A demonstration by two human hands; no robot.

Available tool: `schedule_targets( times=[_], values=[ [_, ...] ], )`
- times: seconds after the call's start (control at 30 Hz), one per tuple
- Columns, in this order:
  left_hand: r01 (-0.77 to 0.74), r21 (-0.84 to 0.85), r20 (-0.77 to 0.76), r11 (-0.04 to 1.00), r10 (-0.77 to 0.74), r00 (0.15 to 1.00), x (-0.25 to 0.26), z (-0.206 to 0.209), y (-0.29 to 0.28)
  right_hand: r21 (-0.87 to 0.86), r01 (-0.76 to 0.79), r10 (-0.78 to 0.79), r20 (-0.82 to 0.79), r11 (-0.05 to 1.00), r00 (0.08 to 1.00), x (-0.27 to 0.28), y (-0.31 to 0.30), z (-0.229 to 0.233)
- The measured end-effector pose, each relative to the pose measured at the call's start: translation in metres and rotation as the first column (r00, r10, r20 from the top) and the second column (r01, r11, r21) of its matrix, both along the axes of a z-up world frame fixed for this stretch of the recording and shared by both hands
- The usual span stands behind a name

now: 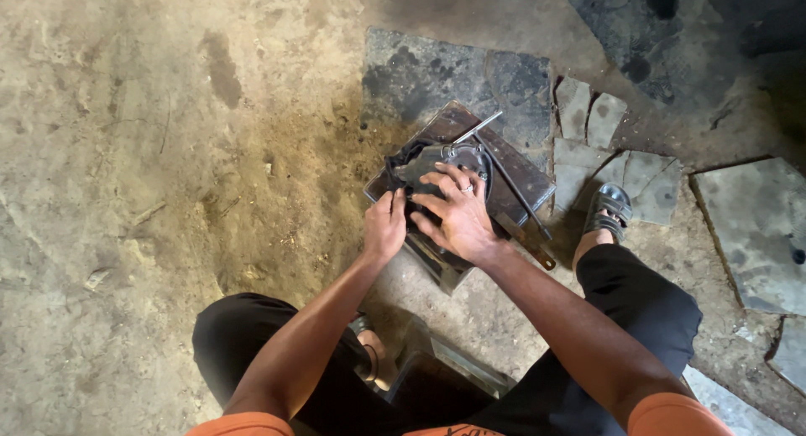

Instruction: The person sits on a low stool and works on a mechanical part, likely a starter motor, using a wrench to tighten bolts. They manipulate the part with both hands, turning it over to access different sides and securing components.

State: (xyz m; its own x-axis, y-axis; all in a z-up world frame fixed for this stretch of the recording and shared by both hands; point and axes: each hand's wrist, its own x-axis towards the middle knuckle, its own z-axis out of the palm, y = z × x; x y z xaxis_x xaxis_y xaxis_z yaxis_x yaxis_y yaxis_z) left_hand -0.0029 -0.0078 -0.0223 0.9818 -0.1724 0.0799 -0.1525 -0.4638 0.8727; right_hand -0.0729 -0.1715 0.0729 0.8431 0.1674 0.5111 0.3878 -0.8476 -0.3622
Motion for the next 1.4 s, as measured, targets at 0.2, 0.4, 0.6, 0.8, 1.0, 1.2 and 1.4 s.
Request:
schedule_targets(
  times=[0.2, 0.4, 0.6, 0.8, 1.0, 1.2, 1.4],
  values=[
    [-0.003, -0.053, 0.023, 0.999, 0.004, 1.000, 0.002, -0.003, 0.000, -0.002, 0.000, 0.000, 0.032, 1.000, 0.999, 0.003, 0.000, -0.010],
    [-0.002, 0.001, 0.019, 1.000, 0.002, 1.000, 0.004, -0.006, -0.001, -0.043, -0.018, 0.019, 0.017, 0.999, 1.000, 0.005, 0.001, -0.022],
    [-0.017, -0.060, 0.007, 0.998, 0.017, 1.000, 0.001, -0.002, 0.001, -0.007, -0.039, 0.038, -0.023, 0.999, 0.999, 0.006, 0.000, -0.023],
    [0.014, -0.002, 0.049, 1.000, -0.014, 0.999, 0.004, -0.003, -0.001, 0.171, -0.049, 0.050, 0.000, 0.984, 0.999, 0.010, -0.003, -0.014],
    [-0.026, -0.130, -0.310, 0.991, -0.016, 0.951, 0.005, 0.015, 0.002, 0.792, 0.061, 0.119, -0.166, 0.607, 0.979, 0.005, -0.018, 0.004],
    [0.018, -0.166, -0.115, 0.986, -0.038, 0.993, 0.005, 0.006, 0.003, 0.921, 0.275, 0.218, -0.338, 0.276, 0.915, 0.007, -0.027, -0.005],
    [0.000, -0.185, -0.269, 0.983, -0.051, 0.962, 0.004, 0.013, 0.003, 0.860, 0.326, 0.199, -0.426, 0.393, 0.883, 0.007, -0.024, -0.018]
  ],
)
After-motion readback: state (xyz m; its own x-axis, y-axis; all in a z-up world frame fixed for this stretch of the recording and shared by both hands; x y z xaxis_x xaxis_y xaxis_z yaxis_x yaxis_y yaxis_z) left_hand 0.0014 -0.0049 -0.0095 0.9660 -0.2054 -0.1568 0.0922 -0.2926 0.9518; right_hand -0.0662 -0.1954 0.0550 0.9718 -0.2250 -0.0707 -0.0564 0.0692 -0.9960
